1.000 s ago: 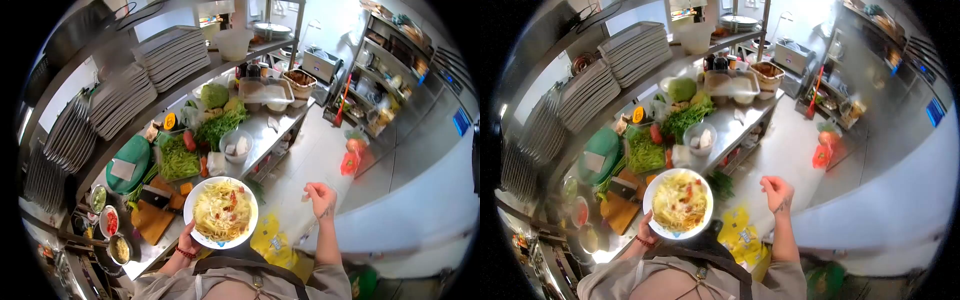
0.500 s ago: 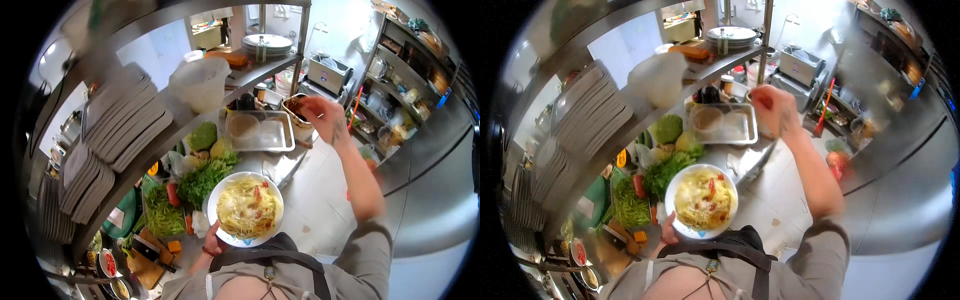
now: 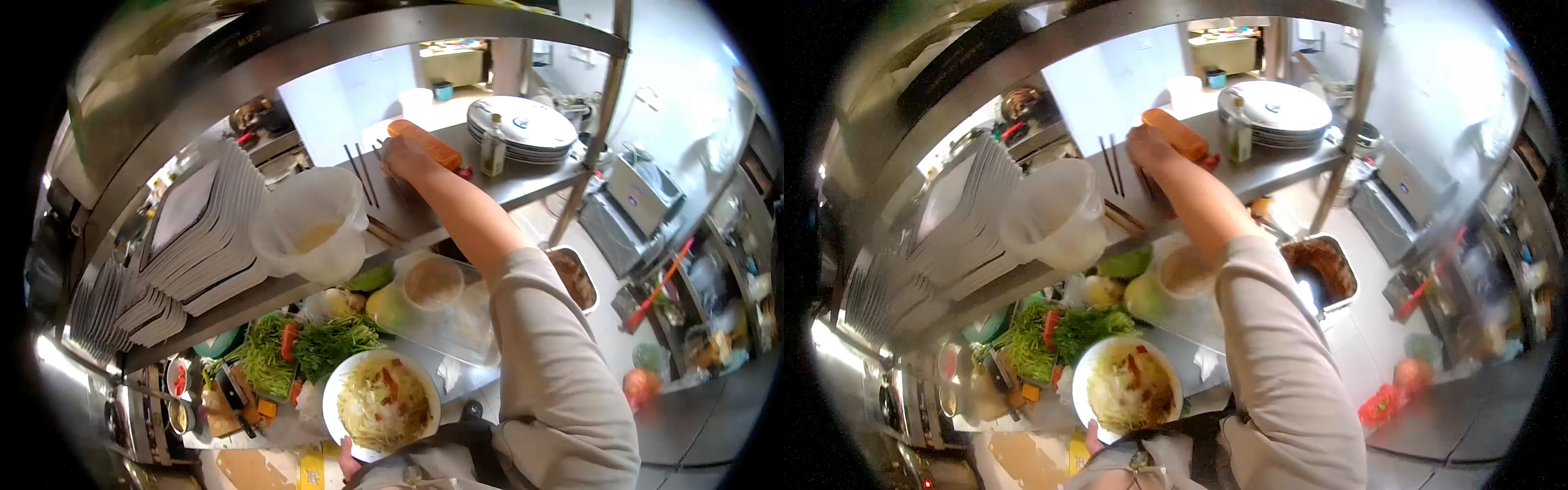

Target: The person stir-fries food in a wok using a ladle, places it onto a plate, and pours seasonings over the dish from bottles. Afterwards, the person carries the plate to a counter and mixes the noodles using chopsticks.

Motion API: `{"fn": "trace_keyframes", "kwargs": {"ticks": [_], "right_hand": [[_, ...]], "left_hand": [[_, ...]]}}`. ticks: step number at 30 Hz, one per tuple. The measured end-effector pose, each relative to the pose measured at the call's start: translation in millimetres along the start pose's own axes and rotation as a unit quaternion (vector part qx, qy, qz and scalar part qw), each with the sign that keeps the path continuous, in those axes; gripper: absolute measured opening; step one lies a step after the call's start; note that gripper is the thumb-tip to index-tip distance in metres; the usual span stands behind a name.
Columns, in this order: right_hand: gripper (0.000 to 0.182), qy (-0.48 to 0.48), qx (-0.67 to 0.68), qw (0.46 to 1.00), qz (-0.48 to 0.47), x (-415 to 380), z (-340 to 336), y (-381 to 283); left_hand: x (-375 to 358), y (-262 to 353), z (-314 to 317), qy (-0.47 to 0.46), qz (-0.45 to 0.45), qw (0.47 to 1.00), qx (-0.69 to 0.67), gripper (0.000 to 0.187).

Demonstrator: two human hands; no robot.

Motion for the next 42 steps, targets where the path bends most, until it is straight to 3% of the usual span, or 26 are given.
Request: {"fn": "trace_keyframes", "kwargs": {"ticks": [1,2,3,5,7,9,11,13,16,17,19,20,21,22,23,24,25,26,27,30,31,32,35,39,41,42], "right_hand": [[0.02,-0.014,0.039,0.998,0.041,13,7,4],[0.021,-0.033,0.074,0.993,0.084,25,14,8],[0.022,-0.052,0.106,0.985,0.129,34,22,13],[0.027,-0.138,0.029,0.986,0.087,45,32,1],[0.03,-0.206,0.016,0.974,0.095,47,39,-3],[0.032,-0.2,-0.002,0.977,0.068,51,42,-7],[0.033,-0.171,-0.01,0.983,0.067,53,45,-6],[0.034,-0.12,-0.013,0.989,0.082,59,48,-4],[0.034,-0.195,-0.077,0.976,0.058,32,-4,-16],[0.031,-0.188,-0.015,0.978,0.085,18,-26,-13],[0.026,-0.173,0.109,0.969,0.142,-19,-71,5],[0.022,-0.111,-0.029,0.991,0.063,-39,-106,1],[0.019,-0.084,0.125,0.982,0.114,-71,-121,31],[0.015,-0.045,0.279,0.947,0.151,-104,-136,61],[0.012,0.014,0.341,0.934,0.108,-161,-180,53],[0.011,0.051,0.463,0.878,0.106,-210,-192,73],[0.012,0.039,0.522,0.84,0.144,-260,-201,79],[0.014,0.07,0.55,0.807,0.202,-307,-206,82],[0.017,0.1,0.574,0.768,0.265,-354,-204,85],[0.02,0.113,0.524,0.732,0.421,-475,-182,92],[0.017,0.083,0.559,0.735,0.376,-500,-173,81],[0.02,0.162,0.534,0.721,0.411,-523,-172,69],[0.014,0.185,0.559,0.688,0.424,-572,-162,50],[0.017,0.165,0.516,0.72,0.434,-639,-150,53],[0.018,0.26,0.496,0.692,0.456,-665,-132,54],[0.019,0.284,0.506,0.649,0.492,-681,-126,65]], "left_hand": [[-14,0,15,0.007,0.016,1.0,0.008,0.05],[21,-46,-85,0.033,0.017,0.999,0.02,0.061],[8,-49,-65,0.022,-0.004,1.0,-0.02,0.062],[-27,-41,-2,-0.002,-0.047,0.994,-0.102,0.063],[-9,-94,-89,-0.002,-0.104,0.99,-0.092,0.065],[16,-111,-143,-0.04,-0.042,0.996,0.065,0.065],[-9,-40,-25,-0.015,-0.025,0.999,0.037,0.06],[-8,-30,-2,-0.036,-0.044,0.998,0.027,0.059],[-9,-33,5,-0.071,-0.085,0.994,0.006,0.055],[-4,-36,5,-0.091,-0.108,0.99,-0.009,0.052],[5,-40,11,-0.14,-0.166,0.975,-0.048,0.048],[9,-43,12,-0.157,-0.194,0.966,-0.066,0.046],[16,-49,10,-0.169,-0.222,0.957,-0.079,0.043],[26,-60,2,-0.137,-0.24,0.958,-0.082,0.044],[31,-63,12,-0.147,-0.268,0.949,-0.073,0.047],[30,-57,22,-0.183,-0.241,0.953,-0.025,0.048],[34,-60,32,-0.176,-0.257,0.95,-0.028,0.049],[34,-52,60,-0.236,-0.244,0.94,-0.018,0.049],[29,-59,72,-0.19,-0.293,0.937,-0.009,0.05],[27,-82,114,-0.293,-0.309,0.905,-0.011,0.049],[22,-87,130,-0.305,-0.302,0.903,-0.013,0.051],[14,-92,150,-0.349,-0.311,0.884,-0.029,0.052],[-9,-105,188,-0.375,-0.326,0.867,-0.04,0.05],[-69,-153,242,-0.402,-0.341,0.85,-0.026,0.05],[-89,-183,258,-0.393,-0.354,0.849,-0.017,0.05],[-107,-197,274,-0.412,-0.349,0.842,-0.006,0.05]]}}
Point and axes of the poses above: each hand's wrist, its own x-axis towards the middle knuckle, its own z-axis out of the palm, y = z × x, the point moved 9 cm from there along x, towards the middle knuckle, and after that the axes turned 7 degrees about z, right-handed, at the moved point
